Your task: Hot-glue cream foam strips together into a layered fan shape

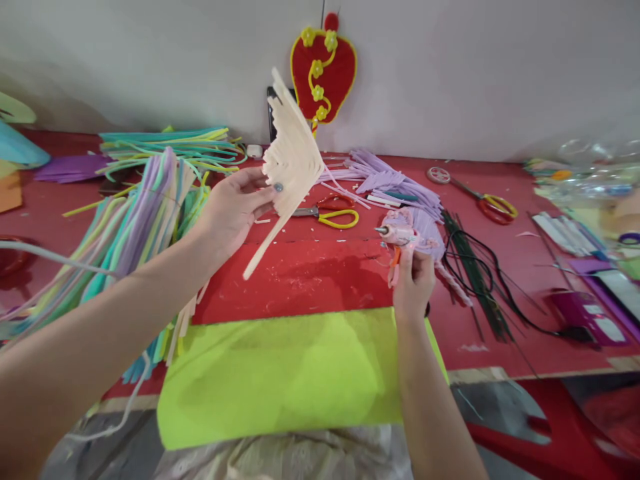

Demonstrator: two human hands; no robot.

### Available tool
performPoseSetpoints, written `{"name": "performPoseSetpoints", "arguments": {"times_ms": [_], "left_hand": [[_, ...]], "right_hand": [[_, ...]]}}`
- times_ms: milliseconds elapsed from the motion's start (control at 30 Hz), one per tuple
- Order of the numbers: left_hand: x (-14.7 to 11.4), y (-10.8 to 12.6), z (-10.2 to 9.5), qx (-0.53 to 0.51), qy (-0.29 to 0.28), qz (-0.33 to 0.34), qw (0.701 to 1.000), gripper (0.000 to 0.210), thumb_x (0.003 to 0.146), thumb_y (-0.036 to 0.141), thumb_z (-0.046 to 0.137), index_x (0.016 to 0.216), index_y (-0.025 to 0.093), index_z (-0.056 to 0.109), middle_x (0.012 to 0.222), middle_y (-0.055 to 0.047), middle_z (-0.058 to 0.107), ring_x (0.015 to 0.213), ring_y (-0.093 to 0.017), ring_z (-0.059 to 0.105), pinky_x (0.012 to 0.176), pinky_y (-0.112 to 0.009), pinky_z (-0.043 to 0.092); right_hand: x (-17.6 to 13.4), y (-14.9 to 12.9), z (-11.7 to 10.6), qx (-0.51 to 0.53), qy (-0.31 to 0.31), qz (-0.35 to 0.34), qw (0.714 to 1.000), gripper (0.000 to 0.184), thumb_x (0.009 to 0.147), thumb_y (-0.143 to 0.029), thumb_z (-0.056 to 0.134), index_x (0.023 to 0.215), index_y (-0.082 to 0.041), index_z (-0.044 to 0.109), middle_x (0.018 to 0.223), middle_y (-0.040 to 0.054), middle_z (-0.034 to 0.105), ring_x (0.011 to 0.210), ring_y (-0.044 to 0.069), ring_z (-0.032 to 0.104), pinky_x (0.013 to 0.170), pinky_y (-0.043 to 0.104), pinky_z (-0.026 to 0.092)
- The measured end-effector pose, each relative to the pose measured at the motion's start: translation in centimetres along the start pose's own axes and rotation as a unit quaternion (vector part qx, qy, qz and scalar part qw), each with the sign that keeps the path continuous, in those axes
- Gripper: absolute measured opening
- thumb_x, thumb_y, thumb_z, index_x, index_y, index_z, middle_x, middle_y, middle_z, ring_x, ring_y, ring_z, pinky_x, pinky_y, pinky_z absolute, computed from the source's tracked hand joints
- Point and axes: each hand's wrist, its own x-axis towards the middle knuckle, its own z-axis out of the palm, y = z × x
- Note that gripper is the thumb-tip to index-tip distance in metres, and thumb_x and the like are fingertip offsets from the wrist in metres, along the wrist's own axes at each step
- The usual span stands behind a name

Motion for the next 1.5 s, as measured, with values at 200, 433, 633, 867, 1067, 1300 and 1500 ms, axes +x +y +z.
{"name": "performPoseSetpoints", "arguments": {"times_ms": [200, 433, 633, 867, 1067, 1300, 1500], "left_hand": [[-2.4, 0.0, -0.6, 0.277, -0.192, 0.207, 0.918, 0.008, 0.077, 0.015, 0.062, 0.082, 0.017, 0.068, 0.093, -0.003, 0.07, 0.094, -0.017, 0.065, 0.091, -0.032, 0.049], [-5.5, -4.7, -2.4, 0.407, -0.245, 0.232, 0.849, 0.021, 0.088, 0.011, 0.046, 0.092, 0.018, 0.065, 0.099, -0.004, 0.067, 0.093, -0.015, 0.063, 0.087, -0.03, 0.05], [-6.4, -6.9, -3.9, 0.555, -0.295, 0.316, 0.711, 0.029, 0.086, 0.003, 0.043, 0.102, 0.014, 0.064, 0.105, -0.009, 0.066, 0.102, -0.022, 0.06, 0.103, -0.047, 0.042], [-8.4, -5.6, -2.4, 0.597, -0.305, 0.311, 0.674, 0.042, 0.085, 0.003, 0.044, 0.124, 0.012, 0.055, 0.121, -0.012, 0.059, 0.114, -0.025, 0.055, 0.107, -0.045, 0.04], [-9.2, -6.1, -1.4, 0.589, -0.348, 0.324, 0.654, 0.041, 0.091, 0.015, 0.048, 0.132, 0.017, 0.049, 0.135, -0.01, 0.053, 0.126, -0.024, 0.048, 0.105, -0.039, 0.041], [-8.8, -6.7, -2.0, 0.574, -0.387, 0.325, 0.645, 0.04, 0.087, 0.007, 0.049, 0.124, 0.021, 0.056, 0.136, -0.011, 0.052, 0.129, -0.026, 0.046, 0.106, -0.043, 0.039], [-8.5, -6.8, -1.8, 0.563, -0.394, 0.332, 0.646, 0.038, 0.087, 0.01, 0.051, 0.122, 0.024, 0.056, 0.133, -0.009, 0.054, 0.124, -0.026, 0.049, 0.102, -0.042, 0.042]], "right_hand": [[0.0, -0.2, -0.1, -0.026, -0.004, 0.006, 1.0, 0.034, 0.085, -0.056, 0.052, 0.084, -0.023, 0.045, 0.047, -0.0104, 0.04, 0.035, 0.011, 0.039, 0.038, 0.025, 0.031], [-0.2, -0.3, 0.3, -0.023, -0.005, 0.017, 1.0, 0.035, 0.085, -0.058, 0.051, 0.086, -0.023, 0.047, 0.048, -0.0095, 0.042, 0.036, 0.011, 0.039, 0.038, 0.025, 0.032], [-0.3, -0.5, 0.5, -0.002, -0.018, 0.021, 1.0, 0.031, 0.085, -0.053, 0.054, 0.085, -0.023, 0.048, 0.049, -0.0094, 0.044, 0.034, 0.01, 0.04, 0.036, 0.024, 0.033], [-0.9, 0.0, 0.6, -0.043, -0.076, 0.075, 0.993, 0.033, 0.086, -0.056, 0.051, 0.088, -0.023, 0.048, 0.049, -0.0099, 0.041, 0.037, 0.01, 0.039, 0.038, 0.023, 0.032], [-2.1, -0.2, 0.3, -0.231, -0.078, 0.027, 0.97, 0.046, 0.078, -0.062, 0.056, 0.096, -0.02, 0.053, 0.075, 0.0004, 0.057, 0.066, 0.016, 0.053, 0.062, 0.03, 0.042], [-2.9, -0.4, 0.7, -0.321, -0.083, 0.038, 0.943, 0.067, 0.064, -0.068, 0.066, 0.106, -0.018, 0.054, 0.086, 0.0054, 0.061, 0.074, 0.021, 0.057, 0.071, 0.036, 0.046], [-3.0, -0.4, 1.1, -0.364, -0.082, 0.03, 0.927, 0.064, 0.068, -0.069, 0.061, 0.108, -0.019, 0.055, 0.088, 0.0074, 0.063, 0.078, 0.024, 0.058, 0.073, 0.038, 0.046]]}}
